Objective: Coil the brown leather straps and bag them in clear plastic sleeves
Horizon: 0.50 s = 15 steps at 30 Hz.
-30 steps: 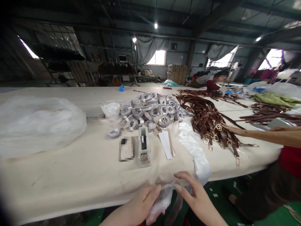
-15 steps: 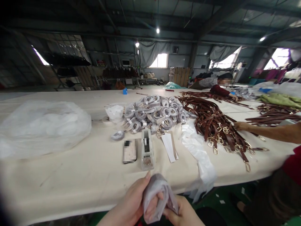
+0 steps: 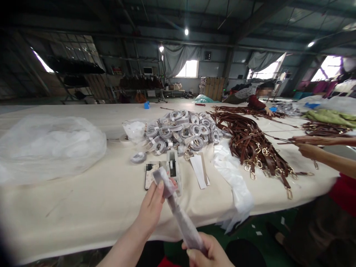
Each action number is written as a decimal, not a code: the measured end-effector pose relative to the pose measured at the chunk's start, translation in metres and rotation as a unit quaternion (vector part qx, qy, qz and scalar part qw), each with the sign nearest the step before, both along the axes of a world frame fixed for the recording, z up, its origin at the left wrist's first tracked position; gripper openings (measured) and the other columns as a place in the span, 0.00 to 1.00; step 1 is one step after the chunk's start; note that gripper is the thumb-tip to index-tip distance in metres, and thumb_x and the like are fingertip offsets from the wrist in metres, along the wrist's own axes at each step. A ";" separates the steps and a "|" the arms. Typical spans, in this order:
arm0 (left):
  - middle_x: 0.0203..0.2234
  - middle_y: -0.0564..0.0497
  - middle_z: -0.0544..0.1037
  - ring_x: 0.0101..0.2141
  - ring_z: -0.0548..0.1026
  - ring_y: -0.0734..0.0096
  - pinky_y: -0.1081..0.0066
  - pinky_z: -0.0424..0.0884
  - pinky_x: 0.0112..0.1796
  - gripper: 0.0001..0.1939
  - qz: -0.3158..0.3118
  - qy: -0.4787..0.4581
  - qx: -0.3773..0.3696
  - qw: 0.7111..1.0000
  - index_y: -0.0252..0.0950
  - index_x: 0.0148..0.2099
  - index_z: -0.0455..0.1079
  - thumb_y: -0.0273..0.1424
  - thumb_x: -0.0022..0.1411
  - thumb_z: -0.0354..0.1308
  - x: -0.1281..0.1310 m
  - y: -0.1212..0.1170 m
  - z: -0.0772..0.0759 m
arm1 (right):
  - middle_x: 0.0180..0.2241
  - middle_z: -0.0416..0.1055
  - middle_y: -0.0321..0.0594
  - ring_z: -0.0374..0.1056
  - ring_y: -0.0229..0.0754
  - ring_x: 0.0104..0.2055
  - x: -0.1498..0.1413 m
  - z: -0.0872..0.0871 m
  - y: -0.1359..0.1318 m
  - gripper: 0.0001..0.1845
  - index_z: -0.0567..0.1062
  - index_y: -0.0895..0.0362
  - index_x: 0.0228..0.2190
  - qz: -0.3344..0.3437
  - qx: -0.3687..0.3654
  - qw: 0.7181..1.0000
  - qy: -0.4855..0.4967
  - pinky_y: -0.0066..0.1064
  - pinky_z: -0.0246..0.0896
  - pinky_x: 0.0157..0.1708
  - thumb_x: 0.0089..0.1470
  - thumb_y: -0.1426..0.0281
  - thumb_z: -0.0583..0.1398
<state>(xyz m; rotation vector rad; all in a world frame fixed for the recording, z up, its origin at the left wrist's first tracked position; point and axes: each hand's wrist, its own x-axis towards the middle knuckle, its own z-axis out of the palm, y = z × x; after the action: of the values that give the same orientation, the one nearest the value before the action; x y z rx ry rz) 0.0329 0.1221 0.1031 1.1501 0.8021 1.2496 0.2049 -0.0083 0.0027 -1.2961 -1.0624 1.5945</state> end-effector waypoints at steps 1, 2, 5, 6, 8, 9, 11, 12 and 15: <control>0.43 0.41 0.77 0.46 0.74 0.56 0.58 0.65 0.53 0.21 0.017 0.073 0.056 0.996 0.34 0.52 0.69 0.45 0.69 0.50 0.001 -0.003 -0.007 | 0.22 0.67 0.33 0.57 0.33 0.22 0.002 0.008 -0.001 0.30 0.76 0.59 0.39 -0.001 -0.001 1.000 0.003 0.25 0.51 0.23 0.47 0.45 0.65; 0.45 0.38 0.76 0.48 0.73 0.54 0.55 0.64 0.54 0.21 0.021 0.144 0.108 0.983 0.33 0.53 0.68 0.44 0.70 0.48 0.001 -0.007 -0.015 | 0.22 0.67 0.33 0.56 0.33 0.22 0.006 0.016 -0.001 0.30 0.76 0.58 0.39 -0.001 -0.002 1.000 0.007 0.24 0.49 0.22 0.47 0.46 0.65; 0.46 0.30 0.73 0.49 0.72 0.45 0.46 0.66 0.51 0.23 -0.032 0.318 0.218 0.922 0.27 0.55 0.65 0.41 0.71 0.42 0.001 -0.022 -0.037 | 0.26 0.69 0.36 0.58 0.34 0.24 0.021 0.046 -0.002 0.29 0.76 0.57 0.41 0.004 0.022 1.000 0.013 0.25 0.51 0.23 0.46 0.49 0.67; 0.44 0.28 0.73 0.47 0.72 0.42 0.44 0.67 0.48 0.25 -0.064 0.367 0.244 0.896 0.25 0.54 0.65 0.41 0.70 0.42 0.002 -0.027 -0.042 | 0.27 0.70 0.36 0.59 0.35 0.25 0.027 0.056 -0.002 0.28 0.76 0.57 0.41 0.005 0.036 0.999 0.014 0.26 0.52 0.24 0.46 0.50 0.68; 0.41 0.26 0.74 0.44 0.73 0.39 0.42 0.69 0.44 0.28 -0.122 0.449 0.279 0.840 0.23 0.52 0.67 0.45 0.69 0.43 0.004 -0.037 -0.047 | 0.28 0.70 0.37 0.59 0.36 0.26 0.038 0.069 -0.002 0.26 0.76 0.58 0.39 0.009 0.063 0.998 0.020 0.28 0.54 0.27 0.46 0.52 0.68; 0.41 0.26 0.75 0.42 0.74 0.38 0.43 0.70 0.43 0.30 -0.143 0.479 0.290 0.817 0.23 0.51 0.68 0.47 0.68 0.45 0.005 -0.041 -0.048 | 0.27 0.70 0.38 0.59 0.36 0.26 0.043 0.073 -0.002 0.25 0.77 0.59 0.37 0.014 0.072 0.997 0.024 0.28 0.54 0.28 0.46 0.52 0.68; 0.40 0.26 0.76 0.41 0.75 0.38 0.46 0.71 0.42 0.32 -0.172 0.512 0.305 0.784 0.24 0.51 0.69 0.51 0.65 0.49 0.010 -0.049 -0.048 | 0.26 0.70 0.37 0.57 0.35 0.24 0.052 0.075 -0.002 0.23 0.77 0.60 0.34 0.014 0.078 0.996 0.038 0.27 0.53 0.26 0.47 0.52 0.68; 0.40 0.27 0.77 0.41 0.75 0.39 0.48 0.71 0.42 0.32 -0.184 0.520 0.310 0.775 0.25 0.51 0.70 0.52 0.65 0.49 0.013 -0.052 -0.047 | 0.26 0.70 0.37 0.57 0.34 0.23 0.055 0.073 -0.002 0.23 0.77 0.60 0.33 0.009 0.077 0.996 0.046 0.27 0.52 0.25 0.47 0.52 0.68; 0.40 0.32 0.79 0.40 0.76 0.45 0.54 0.70 0.43 0.27 -0.237 0.534 0.306 0.752 0.28 0.50 0.71 0.48 0.67 0.48 0.018 -0.055 -0.045 | 0.25 0.70 0.37 0.60 0.35 0.23 0.067 0.063 -0.002 0.21 0.77 0.59 0.33 0.010 0.060 0.998 0.024 0.26 0.55 0.24 0.50 0.53 0.66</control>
<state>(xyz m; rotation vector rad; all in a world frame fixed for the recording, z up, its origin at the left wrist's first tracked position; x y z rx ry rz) 0.0509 0.0668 0.0580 2.5251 0.8037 0.2877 0.2722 -0.0105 0.0659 -1.1656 -1.1264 1.5444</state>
